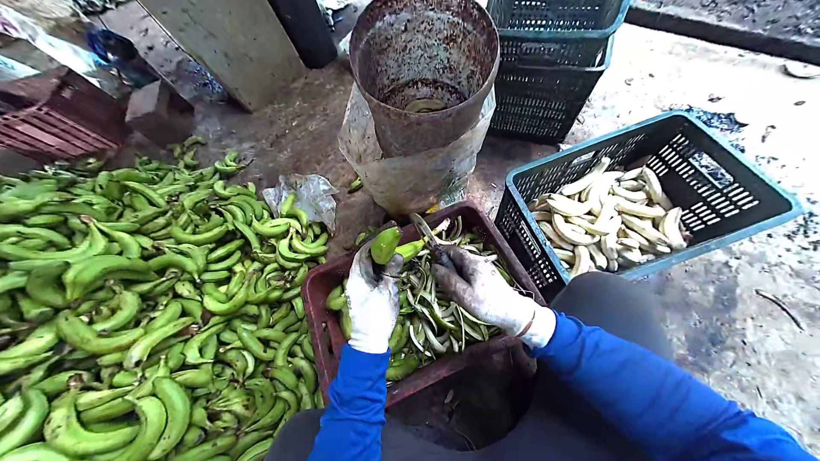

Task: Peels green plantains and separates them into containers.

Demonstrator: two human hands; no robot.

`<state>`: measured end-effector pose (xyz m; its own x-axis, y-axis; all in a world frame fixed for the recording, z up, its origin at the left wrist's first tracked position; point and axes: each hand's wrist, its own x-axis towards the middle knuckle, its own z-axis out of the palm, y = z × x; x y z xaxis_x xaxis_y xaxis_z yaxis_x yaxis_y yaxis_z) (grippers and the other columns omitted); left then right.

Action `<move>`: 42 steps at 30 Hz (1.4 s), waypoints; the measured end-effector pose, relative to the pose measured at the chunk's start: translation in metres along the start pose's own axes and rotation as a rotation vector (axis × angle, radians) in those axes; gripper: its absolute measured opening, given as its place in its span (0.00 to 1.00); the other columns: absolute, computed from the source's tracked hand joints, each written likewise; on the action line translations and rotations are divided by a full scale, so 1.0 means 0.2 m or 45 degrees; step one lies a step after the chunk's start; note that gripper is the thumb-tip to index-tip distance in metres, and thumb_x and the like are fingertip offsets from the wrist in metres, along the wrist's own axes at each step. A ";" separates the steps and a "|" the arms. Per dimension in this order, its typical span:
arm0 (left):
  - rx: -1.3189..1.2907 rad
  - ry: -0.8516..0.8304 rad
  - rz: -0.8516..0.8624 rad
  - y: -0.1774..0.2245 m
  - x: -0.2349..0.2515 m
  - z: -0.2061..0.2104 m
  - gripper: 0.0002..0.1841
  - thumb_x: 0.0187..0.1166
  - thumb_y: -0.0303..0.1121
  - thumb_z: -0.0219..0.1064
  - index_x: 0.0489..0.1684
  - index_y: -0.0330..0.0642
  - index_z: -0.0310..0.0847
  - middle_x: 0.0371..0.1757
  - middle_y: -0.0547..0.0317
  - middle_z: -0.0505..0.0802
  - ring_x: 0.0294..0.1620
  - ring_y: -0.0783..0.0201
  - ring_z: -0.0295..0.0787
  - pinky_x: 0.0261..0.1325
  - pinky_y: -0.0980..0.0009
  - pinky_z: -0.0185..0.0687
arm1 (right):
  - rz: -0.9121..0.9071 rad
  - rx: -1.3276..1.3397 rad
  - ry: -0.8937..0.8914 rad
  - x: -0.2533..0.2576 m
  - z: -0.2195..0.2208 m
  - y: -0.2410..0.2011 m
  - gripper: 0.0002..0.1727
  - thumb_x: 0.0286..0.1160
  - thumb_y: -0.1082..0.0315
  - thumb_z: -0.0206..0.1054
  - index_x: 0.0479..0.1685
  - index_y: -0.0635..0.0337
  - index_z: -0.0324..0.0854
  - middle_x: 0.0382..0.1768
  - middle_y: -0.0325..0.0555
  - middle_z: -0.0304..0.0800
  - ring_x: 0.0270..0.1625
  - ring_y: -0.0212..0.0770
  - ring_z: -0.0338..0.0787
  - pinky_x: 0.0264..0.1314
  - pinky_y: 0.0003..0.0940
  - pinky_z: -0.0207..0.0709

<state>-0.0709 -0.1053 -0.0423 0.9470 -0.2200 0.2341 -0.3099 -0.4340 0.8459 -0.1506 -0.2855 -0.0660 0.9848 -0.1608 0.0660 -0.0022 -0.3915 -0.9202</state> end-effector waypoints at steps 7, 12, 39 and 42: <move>-0.739 0.066 -0.083 0.04 0.03 -0.09 0.24 0.81 0.39 0.71 0.72 0.37 0.75 0.57 0.45 0.92 0.52 0.48 0.94 0.56 0.48 0.94 | 0.265 -0.372 -0.336 0.07 0.04 0.17 0.24 0.82 0.38 0.54 0.48 0.48 0.82 0.35 0.44 0.87 0.43 0.46 0.89 0.47 0.58 0.80; -1.383 -0.106 -0.290 -0.02 0.07 -0.23 0.23 0.92 0.39 0.51 0.86 0.59 0.60 0.63 0.47 0.89 0.55 0.49 0.91 0.51 0.51 0.91 | -0.006 -0.030 -0.195 0.01 0.04 0.03 0.22 0.86 0.45 0.59 0.63 0.48 0.82 0.35 0.36 0.87 0.36 0.32 0.88 0.43 0.38 0.86; -0.667 -0.158 0.290 0.06 0.07 -0.30 0.18 0.90 0.36 0.59 0.73 0.39 0.79 0.42 0.44 0.94 0.34 0.50 0.94 0.39 0.54 0.96 | -0.140 -0.174 -0.550 -0.17 0.09 -0.19 0.22 0.86 0.43 0.57 0.55 0.50 0.83 0.28 0.35 0.82 0.30 0.32 0.82 0.35 0.36 0.78; -0.885 -0.080 0.132 0.01 0.04 -0.23 0.20 0.94 0.39 0.50 0.69 0.38 0.82 0.37 0.43 0.93 0.30 0.52 0.93 0.37 0.55 0.94 | -0.132 -0.163 -0.491 -0.16 0.14 -0.18 0.20 0.86 0.43 0.57 0.45 0.50 0.81 0.25 0.34 0.78 0.27 0.32 0.80 0.32 0.36 0.76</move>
<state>-0.0596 -0.0683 -0.0168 0.9022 -0.2893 0.3198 -0.2528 0.2458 0.9358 -0.1776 -0.2405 -0.0471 0.9738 0.2268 -0.0159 0.1026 -0.5008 -0.8595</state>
